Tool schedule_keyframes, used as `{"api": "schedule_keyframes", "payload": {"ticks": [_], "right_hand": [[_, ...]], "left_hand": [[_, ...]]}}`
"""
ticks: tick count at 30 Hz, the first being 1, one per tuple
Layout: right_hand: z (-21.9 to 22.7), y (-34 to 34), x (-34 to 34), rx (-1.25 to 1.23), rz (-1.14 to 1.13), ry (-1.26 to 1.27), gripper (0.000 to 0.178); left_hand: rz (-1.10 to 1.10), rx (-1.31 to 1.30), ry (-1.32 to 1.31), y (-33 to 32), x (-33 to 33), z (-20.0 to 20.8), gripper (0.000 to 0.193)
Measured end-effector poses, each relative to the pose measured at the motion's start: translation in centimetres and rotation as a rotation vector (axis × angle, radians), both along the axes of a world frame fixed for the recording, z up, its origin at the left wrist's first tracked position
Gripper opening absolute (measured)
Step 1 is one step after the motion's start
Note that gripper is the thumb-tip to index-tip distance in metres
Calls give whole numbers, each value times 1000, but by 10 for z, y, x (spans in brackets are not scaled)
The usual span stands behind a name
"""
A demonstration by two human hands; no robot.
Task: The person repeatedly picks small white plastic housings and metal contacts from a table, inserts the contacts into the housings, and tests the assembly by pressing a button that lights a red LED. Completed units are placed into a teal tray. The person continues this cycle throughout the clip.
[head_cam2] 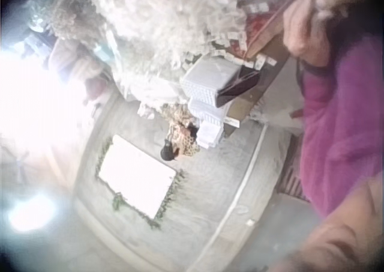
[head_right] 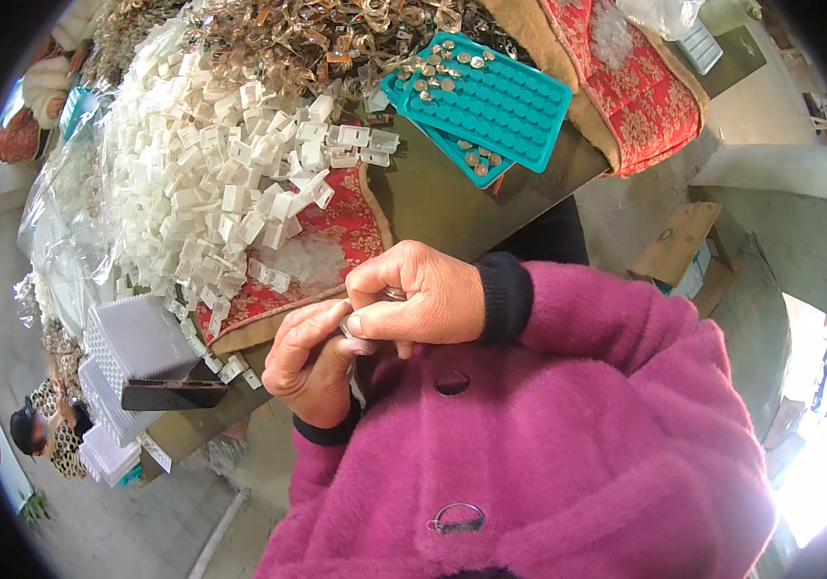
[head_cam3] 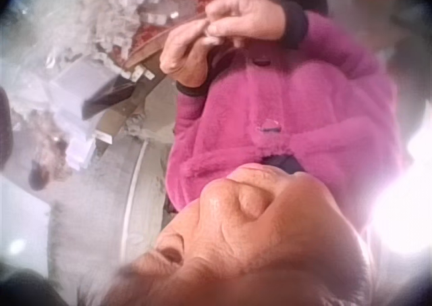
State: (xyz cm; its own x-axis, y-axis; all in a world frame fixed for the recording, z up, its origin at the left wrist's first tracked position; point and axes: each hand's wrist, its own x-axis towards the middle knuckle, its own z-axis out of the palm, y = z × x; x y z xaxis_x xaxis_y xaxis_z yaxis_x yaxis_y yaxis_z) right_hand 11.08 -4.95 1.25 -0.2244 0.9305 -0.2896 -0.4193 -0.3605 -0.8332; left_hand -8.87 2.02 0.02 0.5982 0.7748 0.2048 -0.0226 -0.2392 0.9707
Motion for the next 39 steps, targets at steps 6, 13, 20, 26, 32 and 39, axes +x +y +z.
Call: {"api": "schedule_keyframes", "payload": {"ticks": [6, 13, 20, 26, 32, 39], "right_hand": [[-5, 3, 1, 26, 11, 9, 21], [7, 15, 11, 217, 10, -236, 18], [-6, 37, 4, 607, -290, -1095, 24], [-14, 34, -2, 628, -159, -1342, 32], [-14, 43, -1, 669, -217, -1324, 30], [-25, 41, -7, 596, -409, -1373, 26]], "left_hand": [[-127, -85, -22, 22, 7, 4, 33], [-135, 211, -20, 36, 7, 3, 33], [-63, -453, -512, 46, -5, -19, 25], [-197, -472, -545, 62, -11, -35, 23], [-203, -605, -468, 62, -10, -27, 19], [-31, -341, -302, 65, -11, -31, 29]]}}
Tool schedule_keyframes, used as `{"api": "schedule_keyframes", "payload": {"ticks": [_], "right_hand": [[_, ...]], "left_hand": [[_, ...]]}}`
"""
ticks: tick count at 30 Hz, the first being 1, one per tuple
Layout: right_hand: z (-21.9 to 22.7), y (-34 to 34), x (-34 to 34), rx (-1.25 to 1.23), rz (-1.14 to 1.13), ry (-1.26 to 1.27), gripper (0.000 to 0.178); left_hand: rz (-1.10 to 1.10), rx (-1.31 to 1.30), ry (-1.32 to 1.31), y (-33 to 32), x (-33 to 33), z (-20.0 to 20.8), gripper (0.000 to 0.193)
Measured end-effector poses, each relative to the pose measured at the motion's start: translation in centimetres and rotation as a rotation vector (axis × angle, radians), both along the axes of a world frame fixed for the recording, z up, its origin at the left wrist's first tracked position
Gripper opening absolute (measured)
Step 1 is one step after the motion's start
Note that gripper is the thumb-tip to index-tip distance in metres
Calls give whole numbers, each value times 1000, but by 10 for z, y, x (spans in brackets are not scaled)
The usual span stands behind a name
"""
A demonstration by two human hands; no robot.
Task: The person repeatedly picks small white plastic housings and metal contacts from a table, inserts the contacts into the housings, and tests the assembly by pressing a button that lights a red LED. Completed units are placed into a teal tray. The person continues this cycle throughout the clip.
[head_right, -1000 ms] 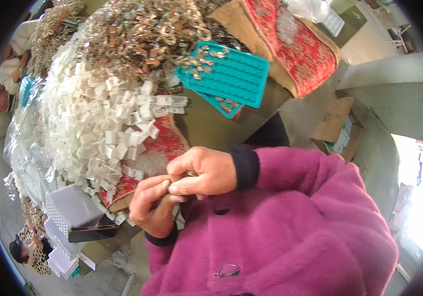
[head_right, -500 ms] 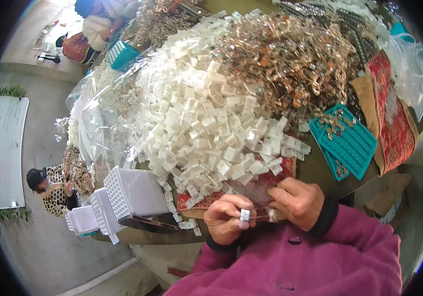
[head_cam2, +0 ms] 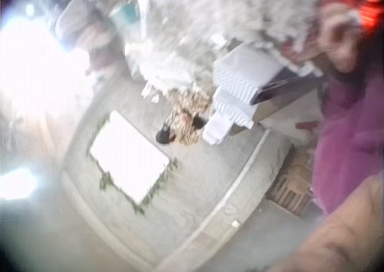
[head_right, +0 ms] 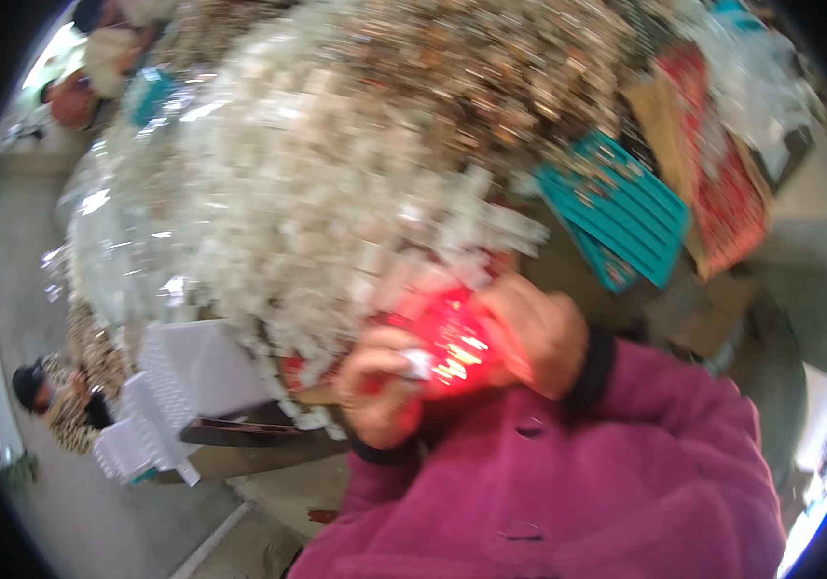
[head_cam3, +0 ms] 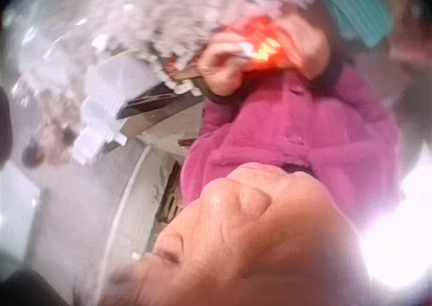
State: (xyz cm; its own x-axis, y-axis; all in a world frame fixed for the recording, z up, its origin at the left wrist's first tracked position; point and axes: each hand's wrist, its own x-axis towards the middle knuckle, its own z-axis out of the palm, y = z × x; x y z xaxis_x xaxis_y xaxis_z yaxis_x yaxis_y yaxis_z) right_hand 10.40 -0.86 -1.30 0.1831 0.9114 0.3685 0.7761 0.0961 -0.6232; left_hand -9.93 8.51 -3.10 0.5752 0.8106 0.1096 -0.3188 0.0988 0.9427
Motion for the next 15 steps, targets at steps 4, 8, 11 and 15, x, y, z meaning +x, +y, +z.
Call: {"api": "schedule_keyframes", "payload": {"ticks": [4, 8, 11, 15], "right_hand": [[-7, -8, 2, -28, -19, 262, 21], [-8, -8, 6, 7, -8, 539, 15], [-9, -8, 6, 56, -7, 663, 15], [-9, -15, -2, -40, -80, 750, 13]], "left_hand": [[45, -68, -144, -7, 5, -3, 19], [15, -124, -156, -11, 6, 2, 21], [-3, -112, -138, -18, 5, 6, 24], [70, -74, 44, -28, 3, 11, 30]]}}
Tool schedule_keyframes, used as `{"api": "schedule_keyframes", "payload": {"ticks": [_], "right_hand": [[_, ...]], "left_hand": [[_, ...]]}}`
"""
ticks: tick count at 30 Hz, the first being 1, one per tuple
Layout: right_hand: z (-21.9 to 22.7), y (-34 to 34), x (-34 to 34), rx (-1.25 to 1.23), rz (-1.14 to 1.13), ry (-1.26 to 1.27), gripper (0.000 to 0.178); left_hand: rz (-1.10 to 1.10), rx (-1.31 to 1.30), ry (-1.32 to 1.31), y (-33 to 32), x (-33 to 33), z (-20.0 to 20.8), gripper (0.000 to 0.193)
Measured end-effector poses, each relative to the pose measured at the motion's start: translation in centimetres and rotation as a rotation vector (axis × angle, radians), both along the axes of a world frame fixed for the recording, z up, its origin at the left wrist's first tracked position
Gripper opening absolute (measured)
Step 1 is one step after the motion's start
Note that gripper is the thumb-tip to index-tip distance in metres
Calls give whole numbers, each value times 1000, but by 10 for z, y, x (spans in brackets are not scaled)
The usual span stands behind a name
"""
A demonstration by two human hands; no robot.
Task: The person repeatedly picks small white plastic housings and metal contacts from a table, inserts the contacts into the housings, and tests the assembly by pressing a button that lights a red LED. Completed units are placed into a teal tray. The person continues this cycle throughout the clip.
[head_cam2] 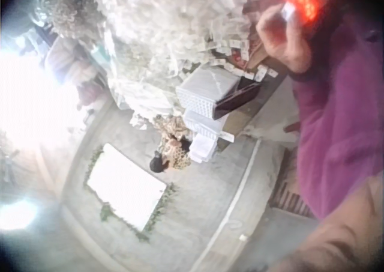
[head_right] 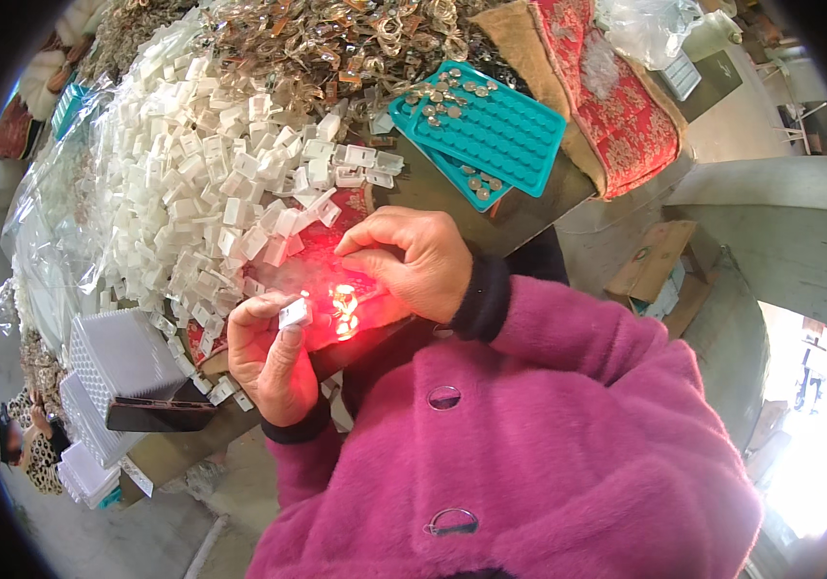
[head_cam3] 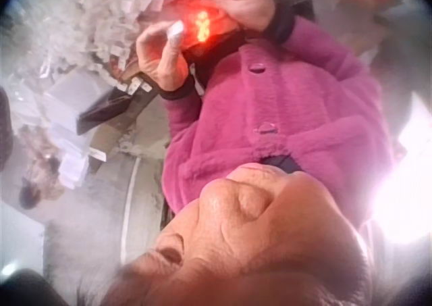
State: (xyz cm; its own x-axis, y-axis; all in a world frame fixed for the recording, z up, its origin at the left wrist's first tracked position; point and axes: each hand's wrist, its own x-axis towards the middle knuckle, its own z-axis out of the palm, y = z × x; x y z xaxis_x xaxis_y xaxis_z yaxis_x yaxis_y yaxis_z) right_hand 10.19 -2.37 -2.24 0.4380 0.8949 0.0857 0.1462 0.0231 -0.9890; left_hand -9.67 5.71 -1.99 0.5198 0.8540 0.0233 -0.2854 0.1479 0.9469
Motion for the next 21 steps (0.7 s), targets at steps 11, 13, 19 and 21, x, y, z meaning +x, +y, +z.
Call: {"api": "schedule_keyframes", "payload": {"ticks": [11, 13, 19, 21], "right_hand": [[4, -3, -11, 260, 33, -111, 13], [9, -11, -17, 164, 92, 28, 13], [9, -13, -22, 297, 104, -162, 6], [10, -15, -24, 221, 143, -101, 5]], "left_hand": [[60, -209, 39, -21, 5, 12, 28], [39, -244, 44, -24, 5, 13, 26], [80, -294, 52, -33, 3, 12, 24], [72, -301, 31, -34, 1, 12, 25]]}}
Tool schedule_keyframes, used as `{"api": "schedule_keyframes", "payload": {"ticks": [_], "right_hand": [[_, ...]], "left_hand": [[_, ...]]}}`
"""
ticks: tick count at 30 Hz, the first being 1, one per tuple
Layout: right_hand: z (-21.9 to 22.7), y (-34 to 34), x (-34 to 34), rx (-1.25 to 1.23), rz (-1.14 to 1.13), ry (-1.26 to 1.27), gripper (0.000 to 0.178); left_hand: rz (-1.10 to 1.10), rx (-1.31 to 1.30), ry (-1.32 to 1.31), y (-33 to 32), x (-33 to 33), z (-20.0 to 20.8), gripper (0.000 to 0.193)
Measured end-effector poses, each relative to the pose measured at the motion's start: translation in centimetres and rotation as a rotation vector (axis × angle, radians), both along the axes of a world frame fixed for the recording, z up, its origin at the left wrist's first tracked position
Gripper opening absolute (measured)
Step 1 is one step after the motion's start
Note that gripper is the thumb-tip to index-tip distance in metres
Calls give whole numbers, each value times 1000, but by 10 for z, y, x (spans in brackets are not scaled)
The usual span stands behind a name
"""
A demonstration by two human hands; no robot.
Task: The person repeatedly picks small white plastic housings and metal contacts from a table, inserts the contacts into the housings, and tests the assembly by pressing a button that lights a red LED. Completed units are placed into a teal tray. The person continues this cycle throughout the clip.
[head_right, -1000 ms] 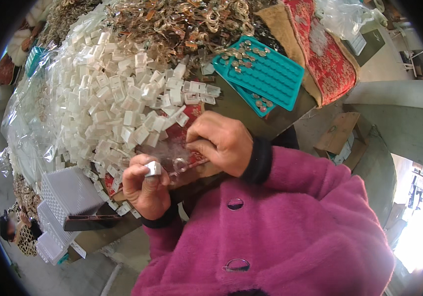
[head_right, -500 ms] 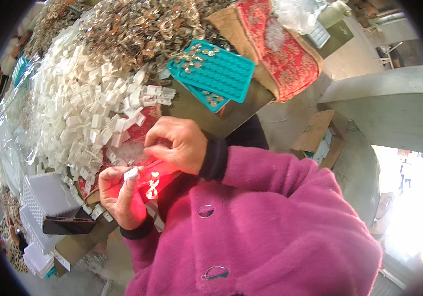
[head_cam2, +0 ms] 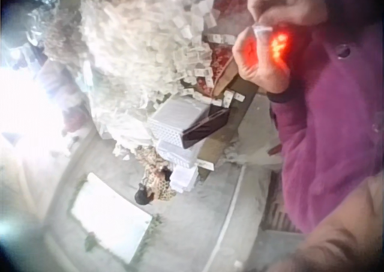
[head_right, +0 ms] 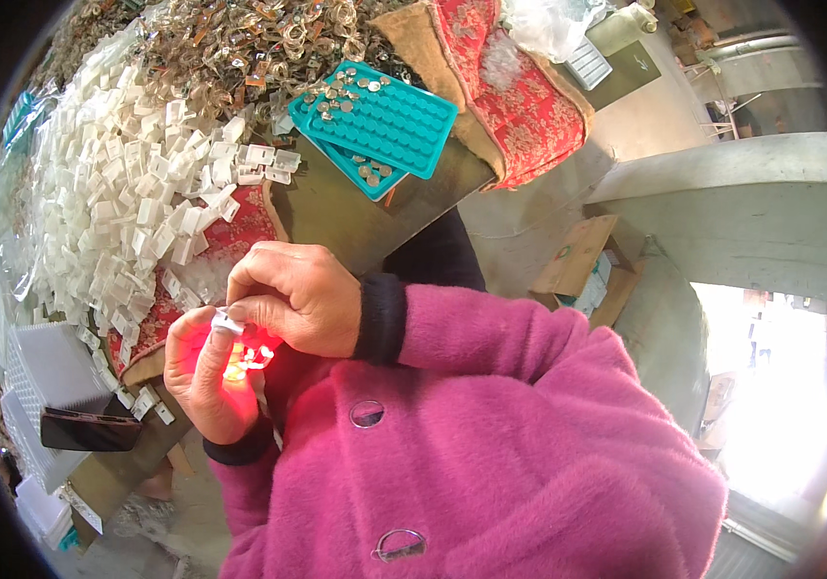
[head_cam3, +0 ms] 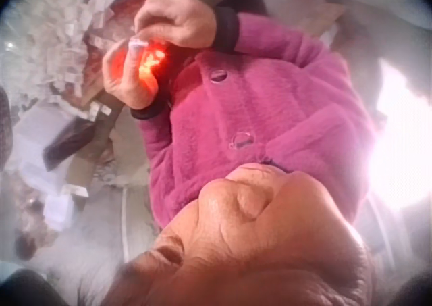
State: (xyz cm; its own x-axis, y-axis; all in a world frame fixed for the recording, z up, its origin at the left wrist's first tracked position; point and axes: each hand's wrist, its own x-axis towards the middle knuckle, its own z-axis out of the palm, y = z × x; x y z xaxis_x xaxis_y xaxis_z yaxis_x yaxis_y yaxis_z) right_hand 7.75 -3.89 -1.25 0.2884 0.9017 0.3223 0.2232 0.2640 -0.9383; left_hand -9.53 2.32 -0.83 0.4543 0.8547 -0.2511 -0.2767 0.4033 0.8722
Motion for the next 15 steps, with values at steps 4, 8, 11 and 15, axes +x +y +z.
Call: {"api": "schedule_keyframes", "payload": {"ticks": [4, 8, 11, 15], "right_hand": [[3, -6, -5, -119, 34, 65, 7], [1, -2, -4, -72, -52, -27, 9], [-1, 7, 0, 66, -144, -227, 11], [4, 8, 0, 156, -186, -372, 16]], "left_hand": [[-43, -6, -89, 1, -3, -5, 22], [-51, -44, -142, 0, -2, -11, 22], [-44, -57, -160, -1, 0, -14, 22], [32, -69, -132, -1, 0, -15, 22]]}}
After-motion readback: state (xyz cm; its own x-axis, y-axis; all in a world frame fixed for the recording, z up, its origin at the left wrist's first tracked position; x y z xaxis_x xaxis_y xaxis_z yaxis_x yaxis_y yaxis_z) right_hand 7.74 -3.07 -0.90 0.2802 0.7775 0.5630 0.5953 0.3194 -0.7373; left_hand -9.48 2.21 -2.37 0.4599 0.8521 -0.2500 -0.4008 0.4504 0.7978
